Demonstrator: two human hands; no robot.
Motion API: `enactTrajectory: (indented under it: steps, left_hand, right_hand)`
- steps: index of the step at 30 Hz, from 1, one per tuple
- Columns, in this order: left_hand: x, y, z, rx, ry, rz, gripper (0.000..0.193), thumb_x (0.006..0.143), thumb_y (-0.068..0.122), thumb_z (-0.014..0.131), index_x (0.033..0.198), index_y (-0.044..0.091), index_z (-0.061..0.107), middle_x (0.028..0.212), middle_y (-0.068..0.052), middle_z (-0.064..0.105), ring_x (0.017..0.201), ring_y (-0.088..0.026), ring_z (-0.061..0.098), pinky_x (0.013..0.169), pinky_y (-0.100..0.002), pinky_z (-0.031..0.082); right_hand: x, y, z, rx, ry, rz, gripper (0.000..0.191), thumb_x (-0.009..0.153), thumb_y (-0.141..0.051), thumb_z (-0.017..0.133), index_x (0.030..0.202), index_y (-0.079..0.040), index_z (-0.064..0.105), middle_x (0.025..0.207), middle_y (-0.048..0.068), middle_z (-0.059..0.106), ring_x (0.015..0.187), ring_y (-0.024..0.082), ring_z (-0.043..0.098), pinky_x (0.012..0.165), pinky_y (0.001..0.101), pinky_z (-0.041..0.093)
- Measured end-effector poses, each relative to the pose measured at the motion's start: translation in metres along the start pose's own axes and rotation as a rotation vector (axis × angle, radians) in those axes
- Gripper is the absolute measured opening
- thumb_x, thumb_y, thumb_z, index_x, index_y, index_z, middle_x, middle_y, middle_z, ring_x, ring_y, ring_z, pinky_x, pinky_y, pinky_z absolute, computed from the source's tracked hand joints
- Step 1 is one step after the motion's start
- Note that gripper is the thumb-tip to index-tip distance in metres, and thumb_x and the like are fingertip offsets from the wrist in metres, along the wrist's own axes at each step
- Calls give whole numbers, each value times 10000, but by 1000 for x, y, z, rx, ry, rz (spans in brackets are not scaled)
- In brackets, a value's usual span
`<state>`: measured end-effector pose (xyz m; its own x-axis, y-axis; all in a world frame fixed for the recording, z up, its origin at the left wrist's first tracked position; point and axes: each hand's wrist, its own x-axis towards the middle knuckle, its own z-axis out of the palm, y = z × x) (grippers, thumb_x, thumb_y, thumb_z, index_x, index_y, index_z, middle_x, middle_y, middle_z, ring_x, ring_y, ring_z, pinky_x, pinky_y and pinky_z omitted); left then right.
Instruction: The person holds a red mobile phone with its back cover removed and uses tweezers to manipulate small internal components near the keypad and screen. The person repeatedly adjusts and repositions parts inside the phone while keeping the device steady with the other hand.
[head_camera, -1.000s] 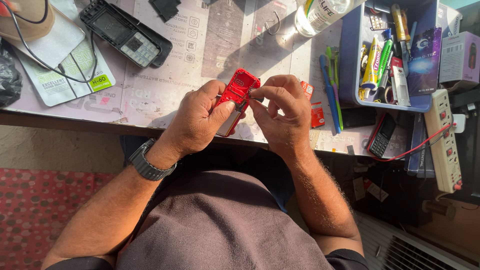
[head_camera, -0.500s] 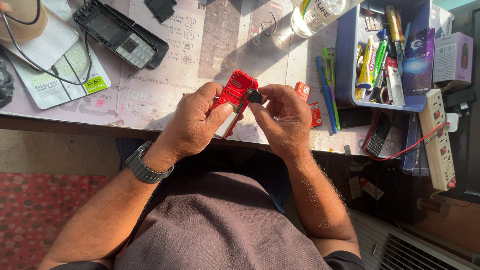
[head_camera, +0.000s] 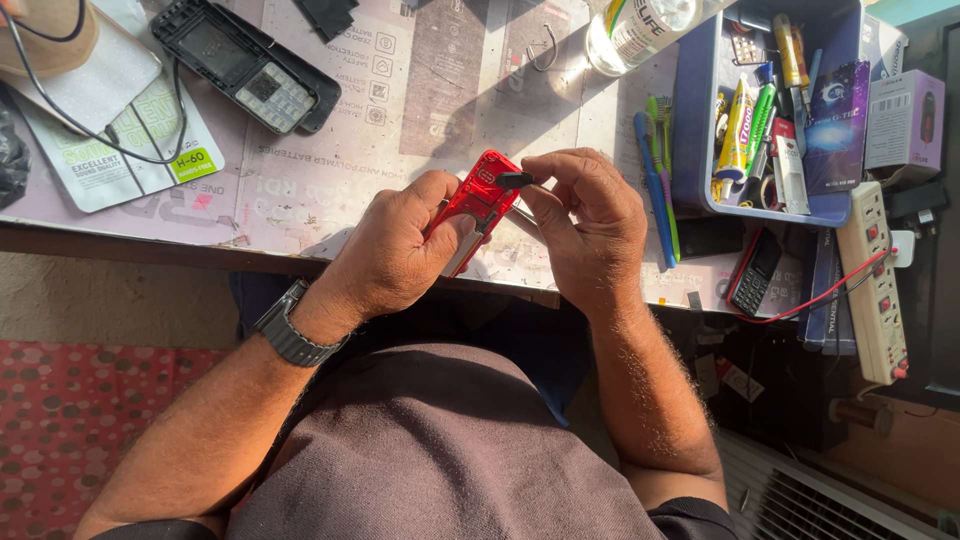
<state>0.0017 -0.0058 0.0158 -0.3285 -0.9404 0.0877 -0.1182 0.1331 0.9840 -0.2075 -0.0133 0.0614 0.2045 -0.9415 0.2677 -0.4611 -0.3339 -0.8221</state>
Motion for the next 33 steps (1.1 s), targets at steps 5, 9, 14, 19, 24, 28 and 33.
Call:
enactTrajectory:
  steps: [5, 9, 14, 19, 24, 28, 33]
  left_hand:
    - [0, -1, -3, -41, -7, -3, 290, 1043, 297, 543, 1123, 21, 577, 691, -78, 681, 628, -122, 656, 560, -295, 499]
    - [-5, -6, -13, -253, -24, 61, 541, 1116, 522, 365, 1112, 30, 592, 709, -18, 588, 676, -76, 530, 594, -253, 441]
    - [-6, -17, -15, -321, -9, -30, 585, 1091, 564, 340, 1088, 54, 625, 718, 18, 476, 665, -57, 426, 573, -224, 355]
    - [0, -21, -7, -493, -25, -3, 309, 1071, 316, 572, 1143, 16, 586, 973, -35, 675, 856, -53, 595, 732, -204, 527]
    - [2, -15, -9, -495, -46, -66, 201, 1037, 216, 578, 1125, 34, 582, 987, -57, 735, 839, -66, 693, 722, -218, 609]
    - [3, -10, -8, -223, -12, -3, 225, 1030, 215, 590, 1163, 33, 594, 935, -49, 750, 798, -63, 682, 701, -227, 567]
    - [3, -7, -7, -109, -22, -120, 232, 988, 209, 618, 1139, 34, 599, 818, -57, 725, 677, -95, 619, 611, -252, 508]
  right_hand:
    - [6, -21, -1, -170, -69, -112, 285, 923, 50, 804, 1176, -34, 705, 1061, 66, 714, 804, 84, 645, 708, 243, 545]
    - [-3, -32, 11, -273, -61, -266, 265, 948, 69, 750, 1183, -45, 703, 1087, 99, 684, 806, 167, 680, 691, 274, 562]
    - [-9, -23, 32, -338, -76, -520, 298, 896, 99, 721, 1149, -58, 709, 1097, 117, 683, 810, 203, 674, 686, 316, 566]
    - [-15, -12, 30, -360, -166, -660, 369, 757, 62, 758, 1103, -53, 704, 1081, 132, 680, 758, 188, 646, 664, 351, 543]
    - [-12, -4, 18, -284, 57, -275, 343, 796, 120, 762, 1089, -39, 682, 1072, 80, 686, 750, 117, 637, 691, 261, 537]
    - [-2, 8, 4, -122, 64, -61, 287, 875, 103, 778, 1115, -23, 684, 1098, 64, 687, 782, 82, 579, 703, 230, 500]
    - [15, 20, -2, 54, -32, 63, 293, 972, 79, 688, 1248, -21, 674, 1155, 45, 663, 810, 56, 538, 706, 212, 482]
